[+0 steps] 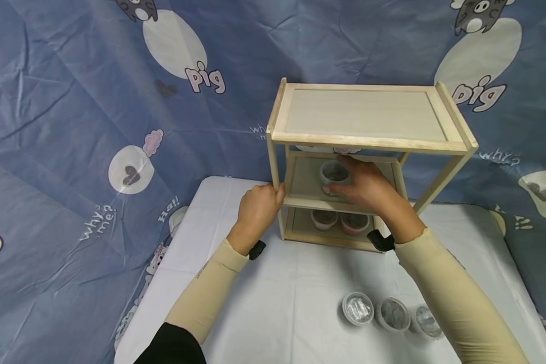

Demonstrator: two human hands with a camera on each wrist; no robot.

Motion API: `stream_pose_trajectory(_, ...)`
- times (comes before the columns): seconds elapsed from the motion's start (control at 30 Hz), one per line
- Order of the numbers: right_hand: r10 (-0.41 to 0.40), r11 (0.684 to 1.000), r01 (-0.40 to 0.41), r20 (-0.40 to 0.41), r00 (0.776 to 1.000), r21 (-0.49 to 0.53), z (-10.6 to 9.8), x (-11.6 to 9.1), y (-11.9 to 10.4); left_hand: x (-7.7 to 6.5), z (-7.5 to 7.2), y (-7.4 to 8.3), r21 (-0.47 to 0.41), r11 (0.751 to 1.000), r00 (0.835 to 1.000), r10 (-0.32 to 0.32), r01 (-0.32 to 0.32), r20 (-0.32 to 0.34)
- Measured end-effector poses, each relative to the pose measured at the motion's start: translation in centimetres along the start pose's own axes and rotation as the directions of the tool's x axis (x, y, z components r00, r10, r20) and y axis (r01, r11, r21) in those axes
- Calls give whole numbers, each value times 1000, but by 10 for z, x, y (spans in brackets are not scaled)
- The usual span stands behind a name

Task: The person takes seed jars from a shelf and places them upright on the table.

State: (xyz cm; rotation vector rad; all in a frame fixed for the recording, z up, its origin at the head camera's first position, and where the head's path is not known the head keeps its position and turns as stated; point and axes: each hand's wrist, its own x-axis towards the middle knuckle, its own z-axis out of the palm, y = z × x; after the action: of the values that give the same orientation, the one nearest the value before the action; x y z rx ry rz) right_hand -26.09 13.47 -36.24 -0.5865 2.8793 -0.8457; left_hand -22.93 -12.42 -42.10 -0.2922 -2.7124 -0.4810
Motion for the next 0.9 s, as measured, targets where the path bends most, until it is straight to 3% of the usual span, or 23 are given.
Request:
stream_pose_trajectory(0.73, -11, 1000, 12, -87, 996, 9, 5, -4, 6, -1, 1, 0, -2, 1000, 1000, 22, -22, -13)
stream_pose_trajectory(0.9, -43, 999, 46, -141, 989, 18, 1, -10, 6, 0, 1, 1, 0, 1000, 1000, 6, -6, -4)
